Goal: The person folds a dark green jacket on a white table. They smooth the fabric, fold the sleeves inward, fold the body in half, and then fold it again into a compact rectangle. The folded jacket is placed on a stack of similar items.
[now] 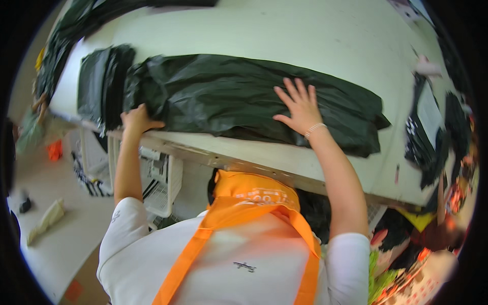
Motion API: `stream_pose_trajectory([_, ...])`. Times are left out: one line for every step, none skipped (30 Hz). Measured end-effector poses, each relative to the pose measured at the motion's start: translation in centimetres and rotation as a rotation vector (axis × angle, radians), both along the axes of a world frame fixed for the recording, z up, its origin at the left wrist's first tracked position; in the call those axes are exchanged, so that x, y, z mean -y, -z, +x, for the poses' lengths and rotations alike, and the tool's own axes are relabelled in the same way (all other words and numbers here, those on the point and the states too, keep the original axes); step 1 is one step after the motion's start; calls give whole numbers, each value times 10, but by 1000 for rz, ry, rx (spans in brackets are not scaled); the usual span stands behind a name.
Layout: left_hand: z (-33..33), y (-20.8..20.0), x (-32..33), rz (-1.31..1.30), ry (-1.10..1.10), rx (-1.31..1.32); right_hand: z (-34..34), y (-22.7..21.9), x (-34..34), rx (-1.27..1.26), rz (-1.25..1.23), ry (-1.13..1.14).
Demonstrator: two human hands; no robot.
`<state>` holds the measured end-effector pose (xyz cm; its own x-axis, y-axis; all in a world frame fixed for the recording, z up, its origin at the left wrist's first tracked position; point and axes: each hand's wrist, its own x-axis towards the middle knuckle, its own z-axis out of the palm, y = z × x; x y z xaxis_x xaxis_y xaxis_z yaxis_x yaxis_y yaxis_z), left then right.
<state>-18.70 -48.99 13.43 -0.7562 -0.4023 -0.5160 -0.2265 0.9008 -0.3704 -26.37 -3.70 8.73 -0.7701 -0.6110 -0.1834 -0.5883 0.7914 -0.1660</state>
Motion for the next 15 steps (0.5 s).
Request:
stream_pose_trajectory([-3,-13,-6,-57,26,-32,1,3,-2,-27,-14,-4])
stream_pose_trajectory([-3,-22,-12,-76,101,-206,2,8,-4,-55,-25,-3])
stream_pose_trajectory([-9,-30,-27,62,95,-396,1,11,-6,-63,-40,7])
stream_pose_trajectory([-21,-26,-42,221,215,-633,3,13,-7,-67,-60,7])
stream_pose_trajectory([-32,-29,-76,357,319,-696,4,15,-7,-53,-53,11])
stream_pose_trajectory([-44,-35,-124,481,432,-762,4,17,-8,-46,-60,18])
stream_pose_trajectory([-47,-29,-166,538,492,-712,4,11,-8,-21,-41,13])
stream_pose_trajectory([-44,-12,-195,590,550,-662,3,7,-12,5,-112,-1])
stream_pose_trajectory([-42,6,-205,536,510,-576,1,1,-21,-60,-194,35])
stream_pose_trajectory([-43,24,-212,481,472,-488,-1,-10,-30,-124,-279,73])
stream_pose_trajectory([-43,49,-205,479,423,-489,-2,-36,-42,-287,-329,163])
stream_pose_trajectory([-44,57,-204,470,423,-504,1,-48,-63,-449,-324,304])
stream_pose_trajectory([-43,60,-202,460,420,-516,5,-63,-89,-481,-279,443])
stream_pose_trajectory([-41,63,-205,453,416,-527,11,-53,-125,-574,-300,555])
stream_pose_trajectory([-42,65,-207,451,422,-531,21,-37,-158,-641,-109,721])
